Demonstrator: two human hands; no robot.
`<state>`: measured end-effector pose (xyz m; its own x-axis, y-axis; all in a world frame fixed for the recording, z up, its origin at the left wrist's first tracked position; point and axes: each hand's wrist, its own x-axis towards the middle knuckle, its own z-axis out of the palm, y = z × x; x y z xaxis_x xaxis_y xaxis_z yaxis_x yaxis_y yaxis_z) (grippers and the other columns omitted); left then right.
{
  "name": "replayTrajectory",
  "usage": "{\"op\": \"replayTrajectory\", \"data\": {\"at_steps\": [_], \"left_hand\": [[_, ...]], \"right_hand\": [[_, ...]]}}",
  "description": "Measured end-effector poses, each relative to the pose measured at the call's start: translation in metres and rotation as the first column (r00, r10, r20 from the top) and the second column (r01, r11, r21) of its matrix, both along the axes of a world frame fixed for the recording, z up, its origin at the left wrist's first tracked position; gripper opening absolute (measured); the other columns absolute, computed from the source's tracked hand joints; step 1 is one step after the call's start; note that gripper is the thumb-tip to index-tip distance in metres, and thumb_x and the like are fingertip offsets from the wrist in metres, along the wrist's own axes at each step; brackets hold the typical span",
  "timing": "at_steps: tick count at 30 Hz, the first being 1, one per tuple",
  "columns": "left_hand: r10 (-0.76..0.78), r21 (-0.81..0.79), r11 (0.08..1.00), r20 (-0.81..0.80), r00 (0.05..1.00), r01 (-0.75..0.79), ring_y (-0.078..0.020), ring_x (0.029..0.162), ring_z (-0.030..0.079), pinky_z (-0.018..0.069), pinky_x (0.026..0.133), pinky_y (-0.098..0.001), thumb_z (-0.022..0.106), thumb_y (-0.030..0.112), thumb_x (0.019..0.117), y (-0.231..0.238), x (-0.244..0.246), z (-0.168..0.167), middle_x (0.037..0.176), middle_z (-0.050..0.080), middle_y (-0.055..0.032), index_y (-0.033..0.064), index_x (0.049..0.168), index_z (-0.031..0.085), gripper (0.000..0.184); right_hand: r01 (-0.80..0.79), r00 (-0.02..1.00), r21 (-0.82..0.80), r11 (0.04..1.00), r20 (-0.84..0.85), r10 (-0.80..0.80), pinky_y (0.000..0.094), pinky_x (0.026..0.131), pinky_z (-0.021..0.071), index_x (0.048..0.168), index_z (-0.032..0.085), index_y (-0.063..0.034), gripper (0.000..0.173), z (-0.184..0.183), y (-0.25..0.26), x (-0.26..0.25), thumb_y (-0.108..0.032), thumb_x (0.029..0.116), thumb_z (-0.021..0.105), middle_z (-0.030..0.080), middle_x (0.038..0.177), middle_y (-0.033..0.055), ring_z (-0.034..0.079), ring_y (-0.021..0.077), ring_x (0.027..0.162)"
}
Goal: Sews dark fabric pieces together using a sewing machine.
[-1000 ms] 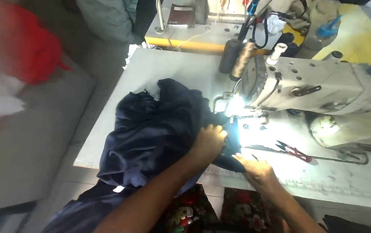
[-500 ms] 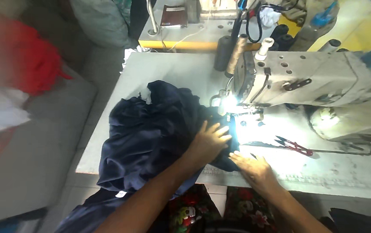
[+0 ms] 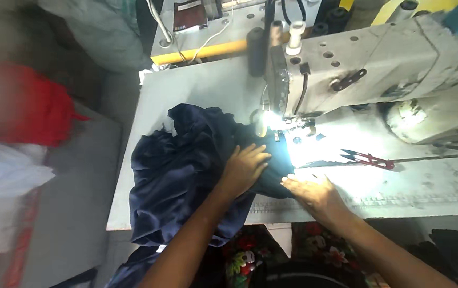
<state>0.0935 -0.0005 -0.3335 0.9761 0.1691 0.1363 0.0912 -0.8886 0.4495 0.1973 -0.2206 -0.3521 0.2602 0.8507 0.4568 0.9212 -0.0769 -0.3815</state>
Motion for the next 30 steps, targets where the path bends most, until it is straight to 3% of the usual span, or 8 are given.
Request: {"op": "replayTrajectory", "data": {"at_steps": [6,17,25,30], "left_hand": [[0.015,-0.027,1.0,-0.007,1.0,-0.015,-0.0354,0.135,0.057,0.0377,0.109,-0.0693,0.057,0.02,0.1032,0.006,0.007,0.003,0.137,0.067,-0.0096,0.0092,0.122,0.074,0.027],[0.014,-0.017,1.0,0.008,1.0,-0.014,-0.0349,0.135,0.057,0.0365,0.112,-0.0665,0.056,0.021,0.103,0.03,0.024,-0.006,0.134,0.069,-0.0102,0.0105,0.119,0.075,0.026],[0.039,-0.022,0.999,-0.015,0.999,-0.04,-0.0352,0.138,0.055,0.0318,0.115,-0.0665,0.056,0.023,0.104,0.045,0.036,-0.009,0.136,0.067,-0.0119,0.01,0.122,0.074,0.029],[-0.005,-0.183,0.983,-0.06,0.998,-0.006,-0.0356,0.139,0.052,0.0228,0.115,-0.0731,0.058,0.029,0.1032,0.051,0.038,0.004,0.134,0.069,-0.0091,0.0135,0.124,0.075,0.031]], "right_hand": [[0.005,1.0,0.002,1.0,-0.01,-0.005,0.0478,0.097,0.053,0.107,0.08,-0.0133,0.025,-0.004,0.006,0.007,-0.014,0.1012,0.055,0.079,0.111,0.0032,0.073,0.0214,0.109],[-0.026,0.998,0.013,1.0,-0.062,0.027,0.0546,0.089,0.0521,0.107,0.08,-0.0104,0.022,-0.003,0.021,0.022,-0.015,0.0981,0.06,0.078,0.114,0.0063,0.073,0.0237,0.111],[-0.031,0.996,0.019,0.999,-0.087,0.033,0.0499,0.098,0.052,0.11,0.08,-0.0088,0.024,-0.006,0.032,0.033,-0.015,0.0959,0.062,0.076,0.118,0.0083,0.07,0.0282,0.115],[-0.069,0.99,-0.001,0.998,-0.125,0.069,0.0543,0.102,0.0474,0.112,0.08,-0.0089,0.025,-0.005,0.035,0.042,-0.015,0.0954,0.062,0.075,0.122,0.01,0.067,0.0314,0.121]]}}
